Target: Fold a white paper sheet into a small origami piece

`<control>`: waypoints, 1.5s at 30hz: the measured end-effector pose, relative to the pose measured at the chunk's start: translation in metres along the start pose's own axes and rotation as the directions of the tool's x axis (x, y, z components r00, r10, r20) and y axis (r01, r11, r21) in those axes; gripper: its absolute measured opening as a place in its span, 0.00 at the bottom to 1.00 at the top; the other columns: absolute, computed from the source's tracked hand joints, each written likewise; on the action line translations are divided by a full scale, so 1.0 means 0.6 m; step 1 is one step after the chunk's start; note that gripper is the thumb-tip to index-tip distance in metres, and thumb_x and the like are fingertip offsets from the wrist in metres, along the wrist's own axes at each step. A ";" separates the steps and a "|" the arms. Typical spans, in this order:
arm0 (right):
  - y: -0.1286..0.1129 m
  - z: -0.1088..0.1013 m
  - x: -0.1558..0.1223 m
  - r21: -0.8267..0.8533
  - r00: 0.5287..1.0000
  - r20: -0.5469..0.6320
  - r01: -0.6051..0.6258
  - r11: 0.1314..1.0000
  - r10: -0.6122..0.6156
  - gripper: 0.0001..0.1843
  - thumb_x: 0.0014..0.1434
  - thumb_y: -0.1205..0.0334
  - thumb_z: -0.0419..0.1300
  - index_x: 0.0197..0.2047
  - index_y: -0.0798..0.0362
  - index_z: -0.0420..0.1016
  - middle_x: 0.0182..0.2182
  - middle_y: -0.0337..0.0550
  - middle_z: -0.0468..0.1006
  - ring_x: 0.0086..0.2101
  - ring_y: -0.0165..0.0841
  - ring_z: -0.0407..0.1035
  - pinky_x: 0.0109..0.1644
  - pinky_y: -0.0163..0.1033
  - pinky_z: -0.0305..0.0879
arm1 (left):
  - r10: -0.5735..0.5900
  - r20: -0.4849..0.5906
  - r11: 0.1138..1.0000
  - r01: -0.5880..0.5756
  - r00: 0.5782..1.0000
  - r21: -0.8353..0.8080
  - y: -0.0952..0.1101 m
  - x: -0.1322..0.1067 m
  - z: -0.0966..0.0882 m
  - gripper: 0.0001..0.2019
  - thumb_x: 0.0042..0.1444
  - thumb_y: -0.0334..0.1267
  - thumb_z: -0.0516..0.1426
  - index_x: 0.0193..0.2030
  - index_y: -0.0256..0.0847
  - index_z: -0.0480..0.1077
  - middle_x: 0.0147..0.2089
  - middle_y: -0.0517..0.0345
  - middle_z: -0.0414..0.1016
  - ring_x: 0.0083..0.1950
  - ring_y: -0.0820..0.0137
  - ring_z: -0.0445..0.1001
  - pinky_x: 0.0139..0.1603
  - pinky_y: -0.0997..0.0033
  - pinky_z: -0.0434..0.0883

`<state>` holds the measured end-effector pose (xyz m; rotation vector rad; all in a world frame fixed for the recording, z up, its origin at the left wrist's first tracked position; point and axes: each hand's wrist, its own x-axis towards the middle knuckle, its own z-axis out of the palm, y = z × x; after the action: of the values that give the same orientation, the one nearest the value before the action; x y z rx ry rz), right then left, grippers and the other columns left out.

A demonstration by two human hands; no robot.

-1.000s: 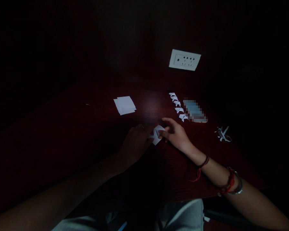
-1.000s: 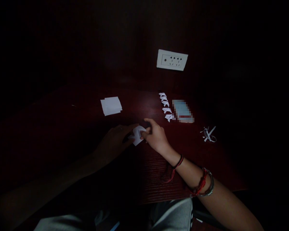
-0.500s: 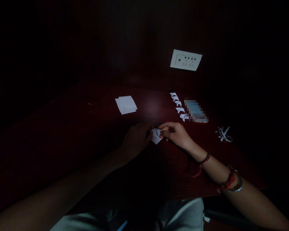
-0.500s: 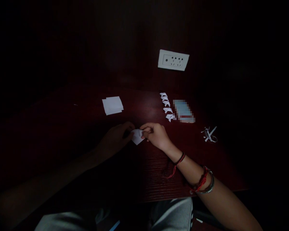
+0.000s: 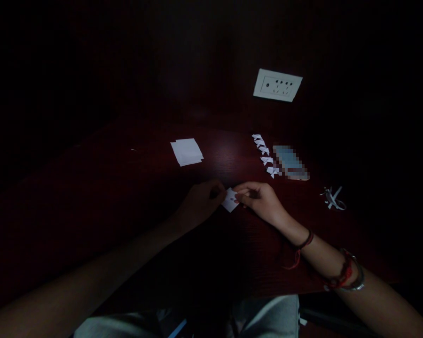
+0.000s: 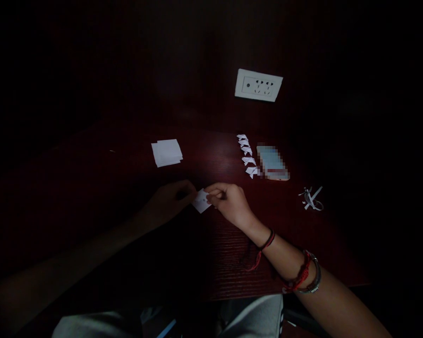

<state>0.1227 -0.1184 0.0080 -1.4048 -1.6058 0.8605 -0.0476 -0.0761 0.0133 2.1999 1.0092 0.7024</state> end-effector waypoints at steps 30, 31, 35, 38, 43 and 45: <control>-0.044 0.000 -0.017 -0.429 0.924 -0.061 0.317 0.846 -0.377 0.03 0.54 0.64 0.55 0.33 0.52 0.69 0.28 0.38 0.71 0.29 0.28 0.64 0.34 0.32 0.59 | 0.288 -0.142 0.886 -0.207 0.947 0.414 0.032 -0.013 -0.003 0.02 0.56 0.33 0.50 0.34 0.38 0.62 0.32 0.59 0.68 0.34 0.72 0.67 0.37 0.71 0.64; -0.045 0.000 -0.018 -0.439 0.919 -0.048 0.332 0.835 -0.391 0.04 0.54 0.64 0.54 0.34 0.52 0.69 0.29 0.39 0.72 0.30 0.28 0.64 0.35 0.33 0.59 | 0.290 -0.140 0.876 -0.204 0.947 0.437 0.034 -0.014 -0.004 0.03 0.56 0.33 0.49 0.33 0.38 0.62 0.32 0.59 0.68 0.34 0.71 0.67 0.37 0.70 0.64; -0.044 0.001 -0.020 -0.487 0.904 0.008 0.378 0.788 -0.428 0.07 0.56 0.65 0.51 0.35 0.53 0.69 0.30 0.41 0.72 0.32 0.30 0.64 0.38 0.34 0.60 | 0.236 -0.104 0.884 -0.168 0.966 0.437 0.036 -0.017 -0.005 0.04 0.57 0.33 0.48 0.33 0.37 0.61 0.32 0.58 0.68 0.34 0.70 0.68 0.37 0.69 0.65; -0.044 0.001 -0.021 -0.501 0.903 -0.006 0.369 0.783 -0.429 0.08 0.57 0.66 0.49 0.34 0.53 0.69 0.30 0.41 0.72 0.31 0.30 0.64 0.38 0.35 0.60 | 0.202 -0.105 0.924 -0.154 0.974 0.349 0.032 -0.018 -0.004 0.02 0.57 0.33 0.48 0.37 0.38 0.60 0.34 0.59 0.69 0.34 0.71 0.69 0.36 0.72 0.66; -0.046 0.001 -0.020 -0.460 0.913 -0.028 0.349 0.816 -0.406 0.07 0.56 0.65 0.50 0.35 0.52 0.69 0.30 0.40 0.72 0.32 0.29 0.65 0.37 0.34 0.60 | 0.199 -0.109 0.949 -0.164 0.974 0.270 0.033 -0.018 -0.007 0.06 0.55 0.31 0.50 0.40 0.39 0.58 0.35 0.60 0.70 0.34 0.73 0.71 0.33 0.76 0.66; -0.046 0.001 -0.020 -0.451 0.914 -0.017 0.354 0.819 -0.404 0.07 0.56 0.63 0.52 0.35 0.52 0.69 0.30 0.40 0.72 0.31 0.29 0.65 0.37 0.34 0.60 | 0.197 -0.107 0.946 -0.161 0.975 0.280 0.035 -0.017 -0.009 0.05 0.55 0.31 0.51 0.39 0.39 0.59 0.33 0.61 0.71 0.33 0.73 0.71 0.32 0.76 0.66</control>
<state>0.1106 -0.1339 0.0306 -1.3233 -1.9829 0.1772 -0.0474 -0.0937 0.0299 2.5349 1.0299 0.8461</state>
